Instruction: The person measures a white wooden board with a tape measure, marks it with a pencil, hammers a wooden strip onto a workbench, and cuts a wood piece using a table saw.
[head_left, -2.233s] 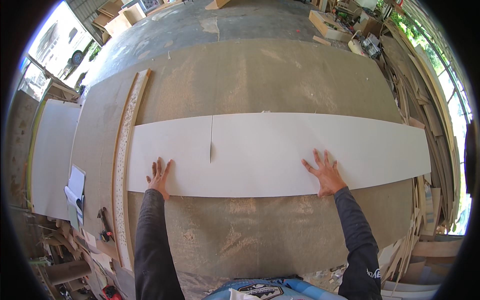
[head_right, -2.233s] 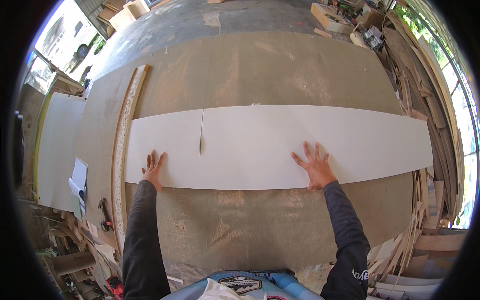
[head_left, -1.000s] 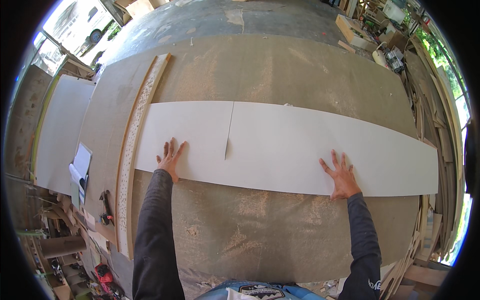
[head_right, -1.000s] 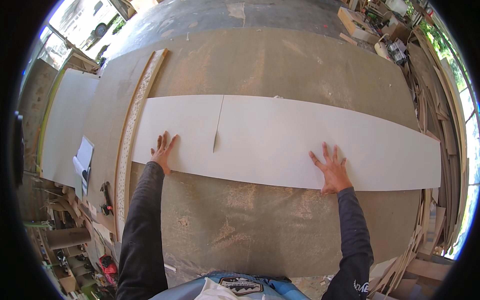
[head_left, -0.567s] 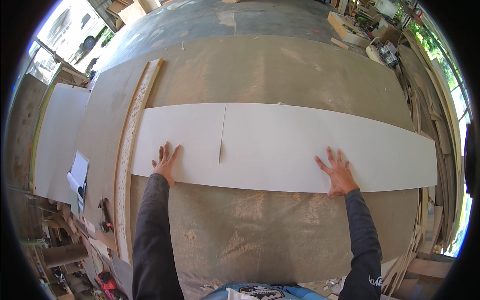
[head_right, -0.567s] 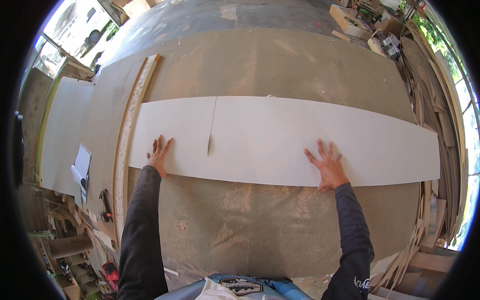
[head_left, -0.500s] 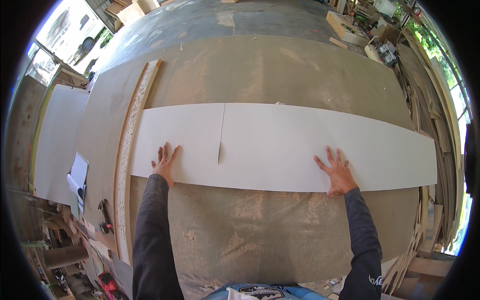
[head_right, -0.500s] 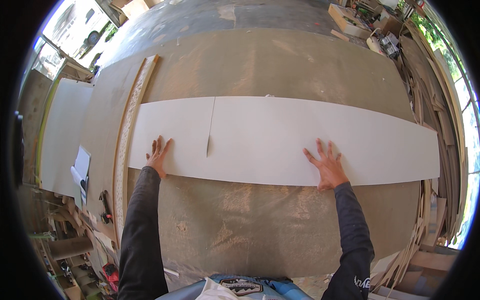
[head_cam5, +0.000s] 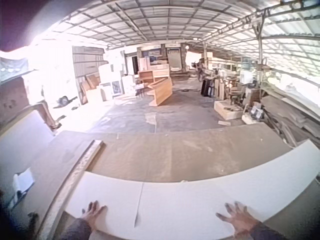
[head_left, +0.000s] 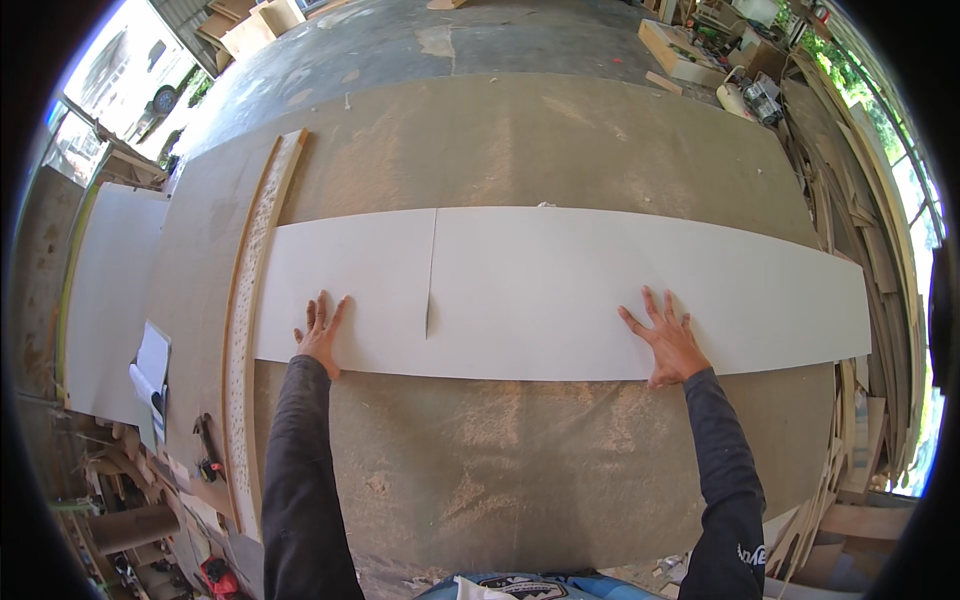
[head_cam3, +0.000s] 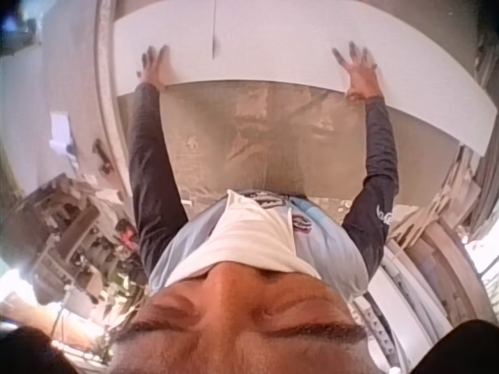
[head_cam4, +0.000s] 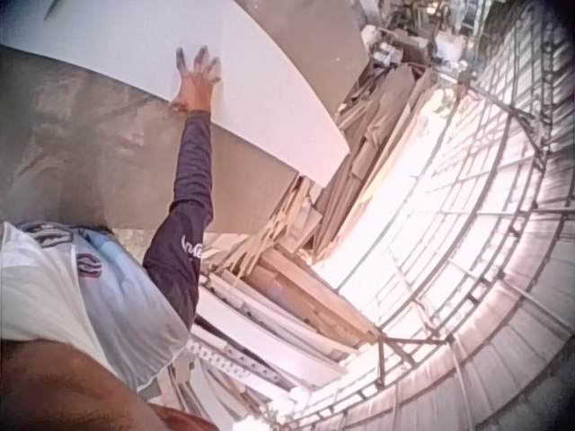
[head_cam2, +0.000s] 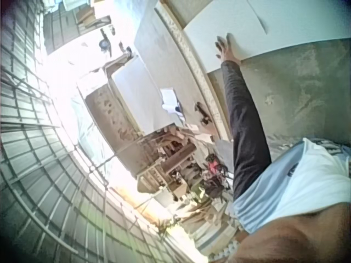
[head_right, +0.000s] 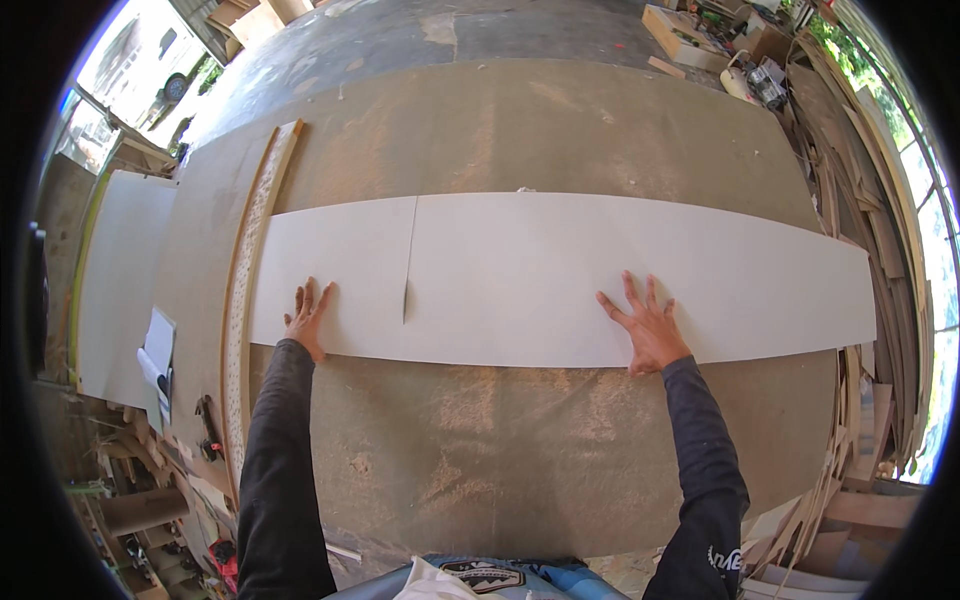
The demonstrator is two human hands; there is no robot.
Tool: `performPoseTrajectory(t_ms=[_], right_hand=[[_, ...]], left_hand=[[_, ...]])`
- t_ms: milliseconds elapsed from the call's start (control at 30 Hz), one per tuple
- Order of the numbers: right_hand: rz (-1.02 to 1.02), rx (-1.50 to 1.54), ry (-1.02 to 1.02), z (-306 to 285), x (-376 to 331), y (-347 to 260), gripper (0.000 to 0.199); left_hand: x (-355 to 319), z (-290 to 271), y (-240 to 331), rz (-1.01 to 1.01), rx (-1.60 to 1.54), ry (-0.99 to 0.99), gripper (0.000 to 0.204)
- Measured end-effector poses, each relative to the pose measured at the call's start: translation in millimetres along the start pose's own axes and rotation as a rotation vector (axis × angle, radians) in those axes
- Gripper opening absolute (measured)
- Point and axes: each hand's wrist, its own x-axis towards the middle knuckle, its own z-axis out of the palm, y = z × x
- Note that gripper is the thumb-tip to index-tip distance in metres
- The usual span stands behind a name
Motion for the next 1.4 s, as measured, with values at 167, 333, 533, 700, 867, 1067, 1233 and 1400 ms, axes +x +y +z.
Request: performPoseTrajectory(t_ms=[167,333,533,700,867,1067,1233,1400], right_hand=[[-0.009,0.004,0.012,-1,5,2,0.152],[-0.006,0.013,0.0,-1,7,4,0.154],[-0.007,0.014,0.002,0,13,6,0.154],[-0.007,0.019,0.008,-2,16,8,0.155],[-0.006,0.017,0.014,-5,19,9,0.155],[0.004,0.02,0.007,-6,27,12,0.153],[-0.001,0.009,0.022,-9,30,13,0.152],[-0.004,0.0,0.024,-12,34,15,0.152]], left_hand=[[2,-1,-2,0.0,-0.002,-0.001,0.153],[8,1,-2,0.001,-0.002,0.008,0.154],[13,-1,-3,-0.003,-0.002,0.008,0.156],[16,-3,-2,0.008,-0.001,0.012,0.158],[19,-7,0,0.008,-0.001,0.018,0.156],[25,-9,1,0.013,-0.018,0.041,0.157],[32,-7,-2,0.02,-0.014,0.049,0.157],[39,-8,-3,0.027,-0.007,0.054,0.158]])
